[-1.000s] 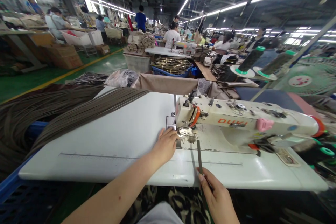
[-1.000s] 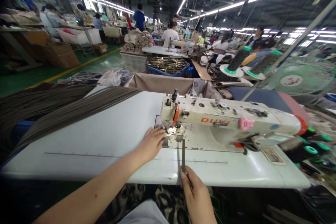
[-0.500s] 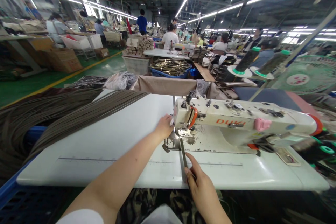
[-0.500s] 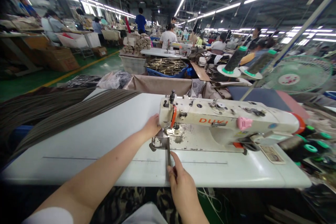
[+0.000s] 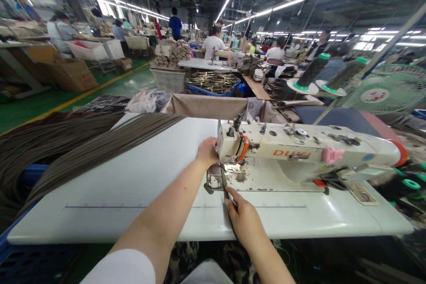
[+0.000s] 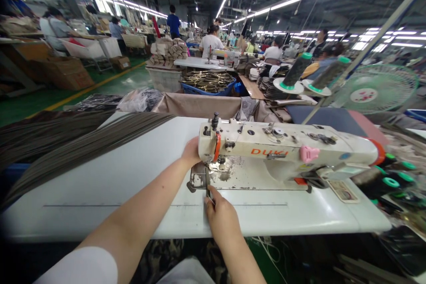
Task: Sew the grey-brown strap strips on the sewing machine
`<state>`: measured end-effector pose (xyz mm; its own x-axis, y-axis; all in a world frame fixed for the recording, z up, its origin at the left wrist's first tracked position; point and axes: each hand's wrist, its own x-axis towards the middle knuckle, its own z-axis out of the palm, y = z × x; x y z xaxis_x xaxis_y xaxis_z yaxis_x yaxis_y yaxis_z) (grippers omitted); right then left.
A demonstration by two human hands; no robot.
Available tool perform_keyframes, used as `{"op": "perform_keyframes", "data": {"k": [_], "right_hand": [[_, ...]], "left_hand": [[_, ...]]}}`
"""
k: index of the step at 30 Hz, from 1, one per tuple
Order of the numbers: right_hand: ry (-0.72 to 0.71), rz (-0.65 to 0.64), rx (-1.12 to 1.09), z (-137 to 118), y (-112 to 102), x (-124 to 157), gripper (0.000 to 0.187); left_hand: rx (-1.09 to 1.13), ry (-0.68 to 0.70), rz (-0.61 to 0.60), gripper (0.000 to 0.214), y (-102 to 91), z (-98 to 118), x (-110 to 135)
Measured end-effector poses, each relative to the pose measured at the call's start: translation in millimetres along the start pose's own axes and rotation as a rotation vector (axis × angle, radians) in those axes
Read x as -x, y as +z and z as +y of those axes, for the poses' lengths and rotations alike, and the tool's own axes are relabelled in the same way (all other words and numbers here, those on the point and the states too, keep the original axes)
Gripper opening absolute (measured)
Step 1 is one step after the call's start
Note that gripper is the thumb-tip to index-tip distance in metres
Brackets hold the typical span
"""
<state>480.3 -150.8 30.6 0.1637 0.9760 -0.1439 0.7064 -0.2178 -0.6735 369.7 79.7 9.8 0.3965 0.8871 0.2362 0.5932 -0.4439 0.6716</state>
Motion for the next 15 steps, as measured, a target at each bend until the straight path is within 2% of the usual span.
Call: {"op": "perform_keyframes", "data": {"k": [6, 9, 15], "right_hand": [[0.038, 0.009, 0.024, -1.2, 1.2, -2.7, 0.05], [0.049, 0.009, 0.038, -4.1, 0.5, -4.5, 0.049], [0.07, 0.001, 0.057, -8.3, 0.0, -5.4, 0.049]], "left_hand": [[-0.037, 0.042, -0.061, 0.041, -0.6, -1.7, 1.2], [-0.032, 0.038, -0.055, 0.044, -0.5, -1.3, 1.1], [0.016, 0.016, -0.026, 0.031, -1.0, -1.7, 0.7]]}}
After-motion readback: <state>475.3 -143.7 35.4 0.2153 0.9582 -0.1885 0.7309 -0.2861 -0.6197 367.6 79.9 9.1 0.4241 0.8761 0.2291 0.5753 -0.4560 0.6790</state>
